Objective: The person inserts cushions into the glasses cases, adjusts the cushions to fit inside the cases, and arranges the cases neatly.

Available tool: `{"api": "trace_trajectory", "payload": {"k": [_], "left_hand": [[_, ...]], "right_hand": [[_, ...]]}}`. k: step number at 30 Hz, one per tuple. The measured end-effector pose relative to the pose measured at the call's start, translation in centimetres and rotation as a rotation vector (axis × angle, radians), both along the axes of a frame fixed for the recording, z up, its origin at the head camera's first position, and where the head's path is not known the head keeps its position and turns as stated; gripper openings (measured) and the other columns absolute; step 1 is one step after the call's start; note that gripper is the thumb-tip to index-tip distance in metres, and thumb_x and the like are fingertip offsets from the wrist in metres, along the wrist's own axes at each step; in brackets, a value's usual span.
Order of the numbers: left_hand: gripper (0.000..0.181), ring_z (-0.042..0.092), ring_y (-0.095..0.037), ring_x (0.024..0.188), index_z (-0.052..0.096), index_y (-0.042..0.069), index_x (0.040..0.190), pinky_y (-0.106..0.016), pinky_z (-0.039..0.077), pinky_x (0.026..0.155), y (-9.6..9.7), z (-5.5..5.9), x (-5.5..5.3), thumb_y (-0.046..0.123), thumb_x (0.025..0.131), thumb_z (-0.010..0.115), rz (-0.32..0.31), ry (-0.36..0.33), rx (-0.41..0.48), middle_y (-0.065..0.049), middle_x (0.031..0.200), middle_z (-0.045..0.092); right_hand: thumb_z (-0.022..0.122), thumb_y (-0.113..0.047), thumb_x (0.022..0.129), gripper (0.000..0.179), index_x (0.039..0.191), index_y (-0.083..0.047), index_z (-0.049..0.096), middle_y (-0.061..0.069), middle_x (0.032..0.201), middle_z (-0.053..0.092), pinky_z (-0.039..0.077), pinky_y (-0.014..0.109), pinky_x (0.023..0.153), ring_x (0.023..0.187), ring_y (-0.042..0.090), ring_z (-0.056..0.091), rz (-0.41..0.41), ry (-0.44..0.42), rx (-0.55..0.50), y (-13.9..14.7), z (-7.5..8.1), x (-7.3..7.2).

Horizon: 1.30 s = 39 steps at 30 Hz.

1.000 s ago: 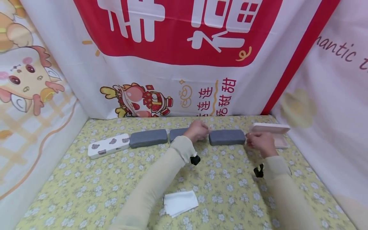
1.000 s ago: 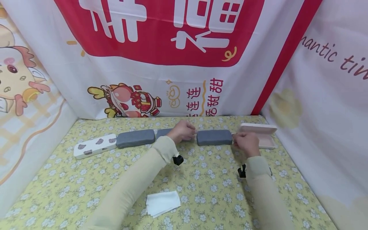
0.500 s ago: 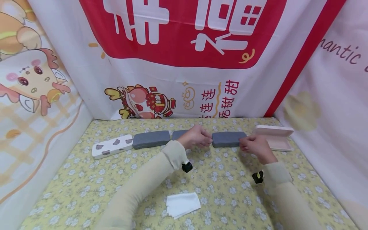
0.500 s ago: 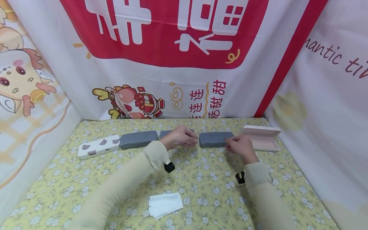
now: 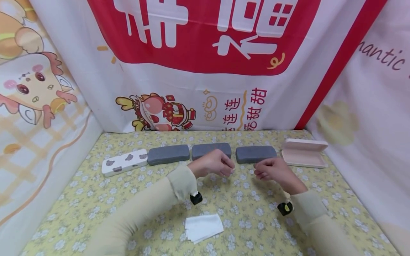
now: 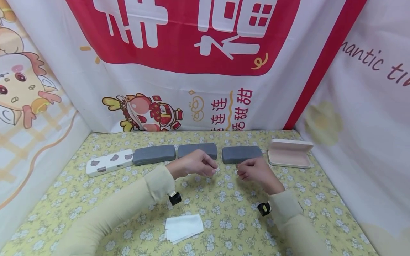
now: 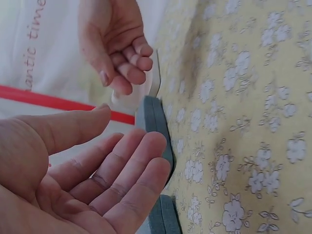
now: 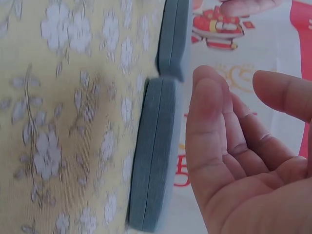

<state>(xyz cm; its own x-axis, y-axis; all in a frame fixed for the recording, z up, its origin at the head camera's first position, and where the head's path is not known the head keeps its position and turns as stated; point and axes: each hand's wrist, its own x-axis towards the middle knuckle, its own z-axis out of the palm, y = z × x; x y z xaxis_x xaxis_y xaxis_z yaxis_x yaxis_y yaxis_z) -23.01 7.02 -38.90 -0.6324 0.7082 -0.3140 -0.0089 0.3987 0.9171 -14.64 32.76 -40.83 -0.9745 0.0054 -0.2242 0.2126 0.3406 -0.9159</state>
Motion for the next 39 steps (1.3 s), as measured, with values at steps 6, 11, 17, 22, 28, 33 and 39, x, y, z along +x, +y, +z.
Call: {"api": "trace_trajectory", "payload": {"k": [6,11,17,22,28,33,39], "left_hand": [[0.021,0.071,-0.022,0.091,0.075,0.005,0.114,-0.049,0.054,0.091,-0.9,-0.4,0.9,0.008,0.092,0.074,-0.051,0.052,-0.057,-0.003,0.101,0.073],[0.02,0.07,-0.018,0.089,0.076,0.006,0.112,-0.046,0.056,0.087,-1.8,-0.4,1.7,0.006,0.092,0.074,-0.116,0.135,-0.091,-0.009,0.105,0.073],[0.023,0.07,-0.014,0.085,0.075,-0.001,0.112,-0.033,0.058,0.079,-2.6,-1.0,2.7,0.003,0.09,0.075,-0.159,0.171,-0.095,-0.012,0.103,0.074],[0.023,0.069,-0.011,0.085,0.076,0.0,0.111,-0.029,0.057,0.078,-3.7,-1.5,3.7,0.005,0.088,0.077,-0.182,0.194,-0.134,-0.005,0.096,0.075],[0.022,0.068,-0.011,0.082,0.077,0.001,0.106,-0.029,0.056,0.075,-5.0,-2.0,4.6,0.007,0.086,0.08,-0.193,0.213,-0.167,0.003,0.088,0.073],[0.021,0.069,-0.012,0.078,0.077,0.001,0.102,-0.027,0.057,0.071,-6.2,-2.5,5.5,0.004,0.082,0.083,-0.203,0.211,-0.161,0.002,0.083,0.073],[0.021,0.067,-0.009,0.07,0.078,0.005,0.093,-0.024,0.055,0.067,-7.7,-3.2,6.4,0.005,0.075,0.088,-0.211,0.283,-0.22,0.006,0.075,0.07]], "right_hand": [[0.063,-0.017,0.1,0.032,0.116,0.01,0.069,0.022,0.107,0.071,0.058,0.048,0.083,0.092,0.035,0.069,0.063,0.011,-0.027,-1.3,0.3,1.0],[0.064,-0.017,0.1,0.027,0.113,0.005,0.072,0.023,0.105,0.07,0.058,0.05,0.083,0.092,0.038,0.069,0.115,0.006,-0.039,-2.5,0.5,1.7],[0.065,-0.014,0.099,0.026,0.11,0.008,0.072,0.022,0.098,0.071,0.059,0.049,0.076,0.084,0.038,0.07,0.17,0.03,-0.027,-4.0,0.3,2.2],[0.065,-0.014,0.098,0.025,0.109,0.007,0.073,0.021,0.098,0.072,0.06,0.047,0.073,0.082,0.035,0.07,0.22,0.024,0.006,-5.3,-0.2,2.7],[0.066,-0.013,0.097,0.021,0.105,0.004,0.076,0.018,0.095,0.072,0.06,0.046,0.071,0.08,0.032,0.07,0.266,0.009,0.025,-6.5,-0.7,3.0],[0.066,-0.013,0.097,0.019,0.101,0.002,0.077,0.016,0.09,0.073,0.059,0.044,0.067,0.077,0.028,0.069,0.289,-0.011,0.036,-7.2,-1.4,3.2],[0.067,-0.012,0.096,0.017,0.095,0.0,0.078,0.013,0.084,0.073,0.058,0.042,0.063,0.073,0.028,0.069,0.361,-0.019,0.052,-8.2,-2.3,3.7]]}}
